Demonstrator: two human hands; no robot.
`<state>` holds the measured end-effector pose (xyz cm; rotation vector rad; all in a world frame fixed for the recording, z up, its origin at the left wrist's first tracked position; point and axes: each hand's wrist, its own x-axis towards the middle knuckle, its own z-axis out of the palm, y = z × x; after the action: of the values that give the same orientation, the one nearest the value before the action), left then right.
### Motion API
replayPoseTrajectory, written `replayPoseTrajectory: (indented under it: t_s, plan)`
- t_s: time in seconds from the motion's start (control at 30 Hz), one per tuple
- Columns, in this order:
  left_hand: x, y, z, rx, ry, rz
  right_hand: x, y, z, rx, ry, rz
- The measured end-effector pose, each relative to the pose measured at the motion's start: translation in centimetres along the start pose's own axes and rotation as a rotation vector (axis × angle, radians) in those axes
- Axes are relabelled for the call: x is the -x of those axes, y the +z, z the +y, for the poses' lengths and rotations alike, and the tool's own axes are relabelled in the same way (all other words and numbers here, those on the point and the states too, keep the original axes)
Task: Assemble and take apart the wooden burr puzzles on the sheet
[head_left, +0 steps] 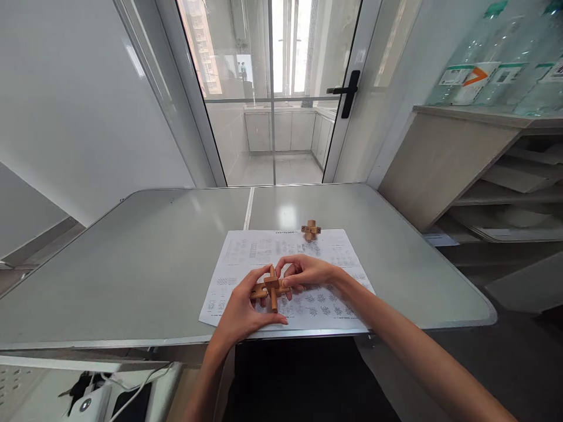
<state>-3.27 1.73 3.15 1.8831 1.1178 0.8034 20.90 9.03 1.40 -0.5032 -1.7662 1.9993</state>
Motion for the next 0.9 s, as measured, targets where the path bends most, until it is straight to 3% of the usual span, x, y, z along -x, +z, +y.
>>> replayPoseTrajectory:
  t_s: [0.1, 0.3, 0.63, 0.9]
  plan:
    - [0.01, 0.07, -0.05, 0.029, 0.002, -0.021, -0.02, 0.0, -0.08, -0.003, 0.011, 0.002]
    - [-0.06, -0.1, 0.03, -0.043, 0.137, 0.0, 0.0, -0.02, -0.03, -0.004, 0.03, 0.029]
    - [-0.1, -0.36, 0.14, -0.071, 0.113, 0.058, -0.07, 0.43, 0.01, -0.056, 0.042, 0.146]
    - [-0.02, -0.17, -0.08, 0.067, 0.092, 0.047, -0.11, 0.3, 0.09, -0.057, 0.022, 0.189]
